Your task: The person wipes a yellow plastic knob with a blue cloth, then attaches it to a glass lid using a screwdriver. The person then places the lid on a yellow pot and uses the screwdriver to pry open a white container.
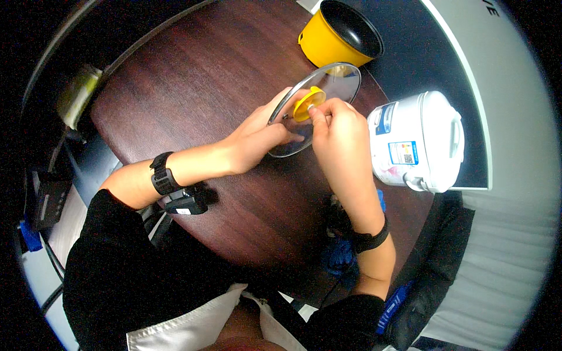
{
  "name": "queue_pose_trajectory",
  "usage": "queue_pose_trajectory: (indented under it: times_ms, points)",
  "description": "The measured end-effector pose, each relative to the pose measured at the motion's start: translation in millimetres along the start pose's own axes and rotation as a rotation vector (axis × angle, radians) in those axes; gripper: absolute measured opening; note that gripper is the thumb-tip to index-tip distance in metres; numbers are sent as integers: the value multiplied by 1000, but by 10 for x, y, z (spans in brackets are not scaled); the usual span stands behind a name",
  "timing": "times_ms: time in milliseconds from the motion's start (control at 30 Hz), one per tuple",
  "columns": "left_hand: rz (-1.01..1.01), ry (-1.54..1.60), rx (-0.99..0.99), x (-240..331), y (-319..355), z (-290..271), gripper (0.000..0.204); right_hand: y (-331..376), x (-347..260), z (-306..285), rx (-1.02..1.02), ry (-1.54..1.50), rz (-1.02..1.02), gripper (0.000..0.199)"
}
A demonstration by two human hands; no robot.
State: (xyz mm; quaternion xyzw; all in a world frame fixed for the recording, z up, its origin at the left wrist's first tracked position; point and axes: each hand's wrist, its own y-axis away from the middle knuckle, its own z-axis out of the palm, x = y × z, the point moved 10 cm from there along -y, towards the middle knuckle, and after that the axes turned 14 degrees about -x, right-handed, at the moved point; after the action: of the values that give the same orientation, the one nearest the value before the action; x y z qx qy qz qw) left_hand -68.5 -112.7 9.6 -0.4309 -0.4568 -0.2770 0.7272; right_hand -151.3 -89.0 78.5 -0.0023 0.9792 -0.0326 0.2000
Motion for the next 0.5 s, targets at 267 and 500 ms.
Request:
queue_pose_trajectory:
  times_ms: [267,500]
  points:
    - [-82,-165,-28,135,34,30,58,51,-28,-33,28,-37,-11,13]
    - [-122,155,-26,12,38,55,67,114,-213,-71,99,82,-160,10]
